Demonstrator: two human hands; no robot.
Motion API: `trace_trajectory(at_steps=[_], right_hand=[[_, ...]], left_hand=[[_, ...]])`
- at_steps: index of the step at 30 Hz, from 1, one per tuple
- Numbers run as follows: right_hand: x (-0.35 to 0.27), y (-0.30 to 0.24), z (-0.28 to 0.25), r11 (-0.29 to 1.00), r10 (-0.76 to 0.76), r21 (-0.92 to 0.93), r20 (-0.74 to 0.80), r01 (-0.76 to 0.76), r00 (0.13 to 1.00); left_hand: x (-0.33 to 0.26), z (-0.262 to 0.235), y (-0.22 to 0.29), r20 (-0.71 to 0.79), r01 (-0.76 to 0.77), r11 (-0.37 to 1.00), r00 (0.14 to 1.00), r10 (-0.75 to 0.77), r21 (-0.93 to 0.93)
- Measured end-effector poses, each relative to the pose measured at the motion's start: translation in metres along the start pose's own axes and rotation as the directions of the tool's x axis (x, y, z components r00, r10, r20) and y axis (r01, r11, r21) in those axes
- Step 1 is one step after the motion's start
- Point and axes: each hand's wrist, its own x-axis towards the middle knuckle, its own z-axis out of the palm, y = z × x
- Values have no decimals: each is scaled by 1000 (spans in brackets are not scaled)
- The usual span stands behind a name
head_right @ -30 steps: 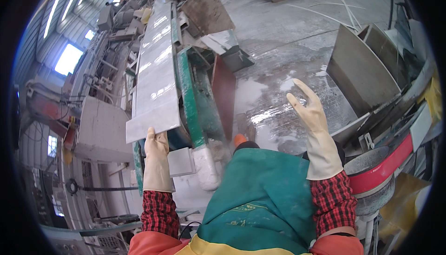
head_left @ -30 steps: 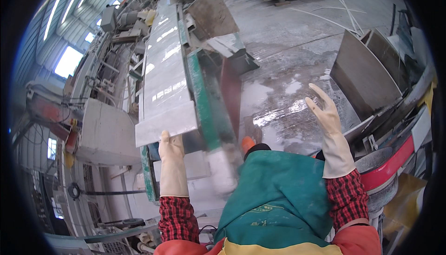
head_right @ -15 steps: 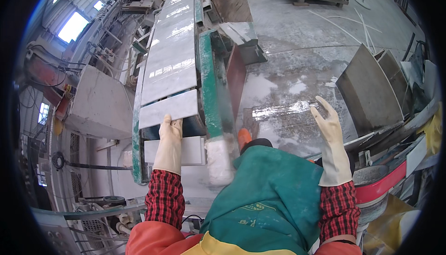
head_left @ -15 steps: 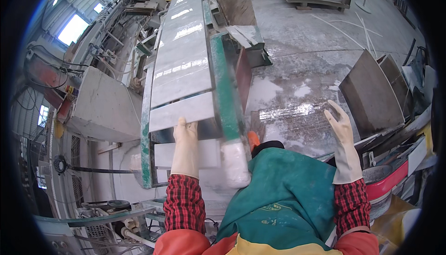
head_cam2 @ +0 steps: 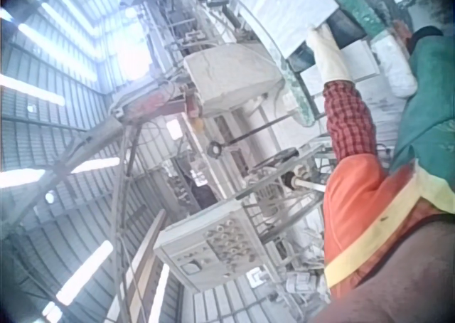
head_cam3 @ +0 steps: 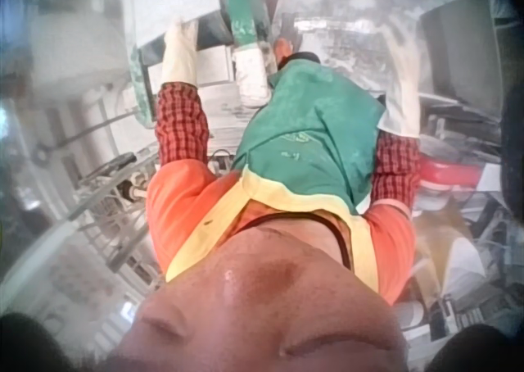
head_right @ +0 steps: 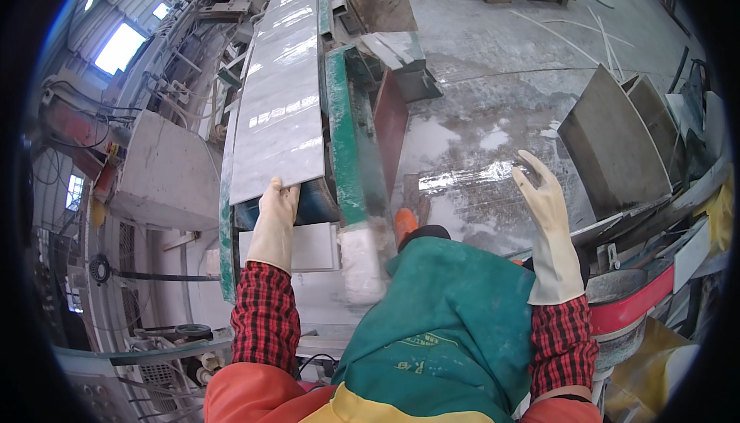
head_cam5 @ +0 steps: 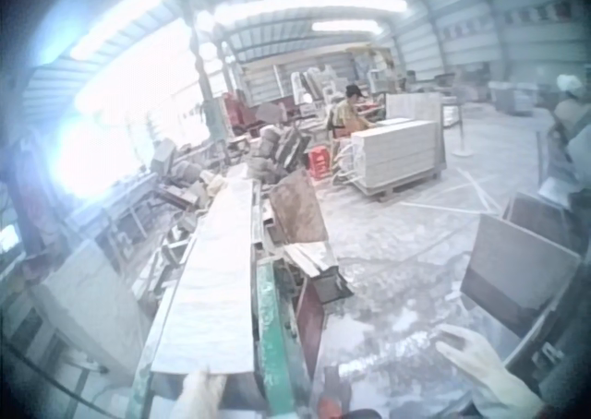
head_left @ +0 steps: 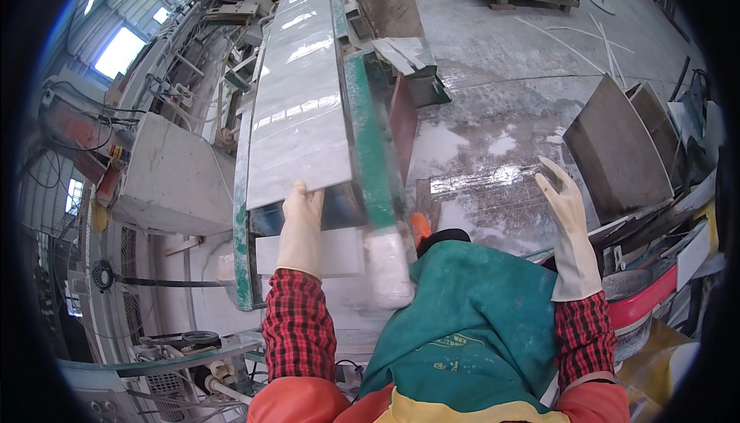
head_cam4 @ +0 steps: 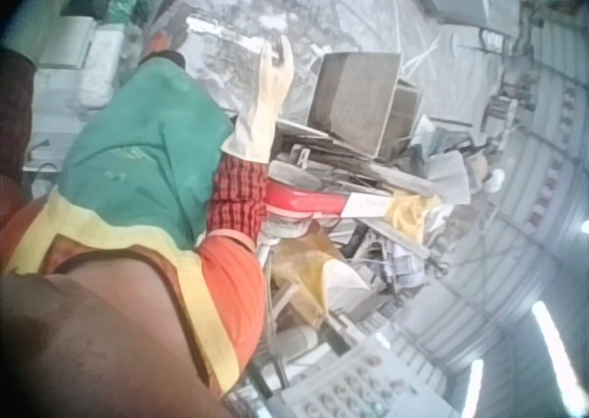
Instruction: The person repeatedly rubs rectangular white panels against a moving sanding belt to smooth their surfaces. They handle each panel one at a time, flipping it to treat both sides, then place it aside after sanding.
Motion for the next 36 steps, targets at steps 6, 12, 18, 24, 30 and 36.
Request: trace_trajectory(at_steps=[6,12,18,24,30,36], right_hand=[[0,6,-7,1000,-8,6,-9,8,1000],[-6,-2,-17,999,37,10,-34,-37,999],[-6,5,-17,997,47,62,-25,-45,999],[4,28,-7,989,-58,140,17,55,998],[2,14,-9,1000,-5,20,9,5,1000],[-1,46,-80,992,-93,56,-263,111,960]], left_hand=[[-15,-1,9,107,-23,994,994,12,105],[-6,-1,-6,-45,-135,989,989,138,57],[-13,2,8,75,-1,975,997,-16,220],[-9,6,26,-47,209,796,974,-222,568],[5,-11,64,-94,102,144,994,-57,984],[-95,65,57,154,-184,-326,981,-117,927]])
